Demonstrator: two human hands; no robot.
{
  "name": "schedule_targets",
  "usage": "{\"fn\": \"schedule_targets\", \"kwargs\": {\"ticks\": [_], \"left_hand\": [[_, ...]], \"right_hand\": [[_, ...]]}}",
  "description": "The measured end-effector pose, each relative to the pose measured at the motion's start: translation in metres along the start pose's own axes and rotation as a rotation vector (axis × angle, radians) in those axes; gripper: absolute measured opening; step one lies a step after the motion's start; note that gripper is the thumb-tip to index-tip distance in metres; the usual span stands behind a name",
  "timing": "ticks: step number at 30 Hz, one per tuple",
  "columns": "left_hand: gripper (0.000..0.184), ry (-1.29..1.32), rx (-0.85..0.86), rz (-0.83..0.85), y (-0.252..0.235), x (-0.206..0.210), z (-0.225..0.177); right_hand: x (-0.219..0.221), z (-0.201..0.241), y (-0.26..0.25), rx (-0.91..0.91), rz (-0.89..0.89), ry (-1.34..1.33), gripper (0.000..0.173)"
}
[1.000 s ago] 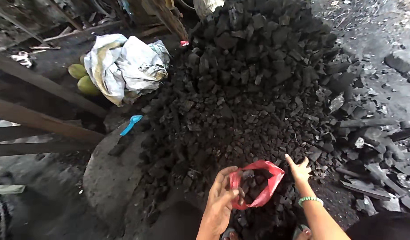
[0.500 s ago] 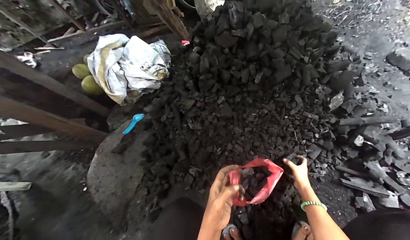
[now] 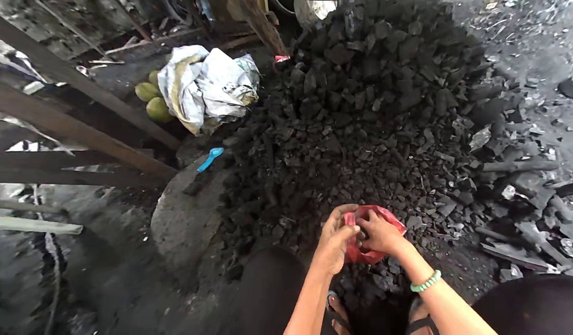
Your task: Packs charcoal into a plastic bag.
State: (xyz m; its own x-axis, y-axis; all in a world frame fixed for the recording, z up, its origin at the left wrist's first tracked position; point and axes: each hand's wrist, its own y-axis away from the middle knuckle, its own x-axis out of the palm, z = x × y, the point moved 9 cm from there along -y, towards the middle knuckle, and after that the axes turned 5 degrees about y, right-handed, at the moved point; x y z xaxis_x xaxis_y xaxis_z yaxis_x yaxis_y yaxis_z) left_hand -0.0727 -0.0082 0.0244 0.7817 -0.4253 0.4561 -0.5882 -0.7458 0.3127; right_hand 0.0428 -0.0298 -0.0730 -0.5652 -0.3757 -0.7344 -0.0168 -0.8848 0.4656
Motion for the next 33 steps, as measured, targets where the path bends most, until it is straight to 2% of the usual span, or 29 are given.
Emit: {"fn": "schedule_targets", "kwargs": {"ticks": [4,8,11,13,14,16,17,18,20,22,24,27,29,31,33], "left_hand": [[0.047,-0.106,-0.021,0.034,0.01,0.001,0.003],[0.042,-0.313,-0.052,0.04,0.016,-0.009,0.001],[0.043,-0.846,-0.124,0.039,0.019,-0.017,-0.001],[0.062,-1.209,-0.221,0.056,0.021,-0.018,-0.001],[0.074,-1.363,-0.271,0.062,0.021,-0.019,0.0],[0.084,-1.601,-0.344,0.073,0.02,-0.021,0.0],[0.08,-1.685,-0.372,0.073,0.018,-0.023,-0.002],[0.07,-1.756,-0.413,0.077,0.015,-0.024,-0.002],[0.038,-1.882,-0.492,0.071,0.011,-0.022,-0.008],[0.028,-1.958,-0.54,0.07,0.006,-0.015,-0.017],[0.028,-1.937,-0.507,0.105,0.002,-0.001,-0.032],[0.035,-1.694,-0.363,0.322,-0.005,0.032,-0.042],[0.029,-1.407,-0.257,0.424,-0.003,0.06,-0.045],[0.018,-1.011,-0.216,0.428,0.001,0.075,-0.049],[0.03,-0.657,-0.277,0.35,0.004,0.074,-0.047]], "right_hand": [[0.01,0.012,0.003,-0.041,0.12,0.08,0.052],[-0.015,0.003,0.019,-0.057,0.026,0.112,0.054],[-0.029,0.0,0.045,-0.064,0.039,0.35,0.06],[-0.03,0.002,0.064,-0.15,0.035,0.533,0.063],[-0.031,0.005,0.074,-0.232,-0.012,0.592,0.054],[-0.04,0.013,0.095,-0.427,-0.212,0.645,0.02],[-0.046,0.016,0.103,-0.467,-0.273,0.66,0.014],[-0.051,0.018,0.108,-0.475,-0.302,0.682,0.019],[-0.056,0.028,0.115,-0.464,-0.312,0.716,0.027],[-0.063,0.047,0.123,-0.513,-0.398,0.716,0.027],[-0.073,0.074,0.139,-0.642,-0.583,0.675,0.019],[-0.089,0.116,0.169,-0.801,-0.798,0.543,0.008],[-0.104,0.135,0.181,-0.848,-0.845,0.425,0.012],[-0.126,0.144,0.187,-0.818,-0.86,0.311,0.019],[-0.152,0.141,0.19,-0.694,-0.87,0.282,0.022]]}}
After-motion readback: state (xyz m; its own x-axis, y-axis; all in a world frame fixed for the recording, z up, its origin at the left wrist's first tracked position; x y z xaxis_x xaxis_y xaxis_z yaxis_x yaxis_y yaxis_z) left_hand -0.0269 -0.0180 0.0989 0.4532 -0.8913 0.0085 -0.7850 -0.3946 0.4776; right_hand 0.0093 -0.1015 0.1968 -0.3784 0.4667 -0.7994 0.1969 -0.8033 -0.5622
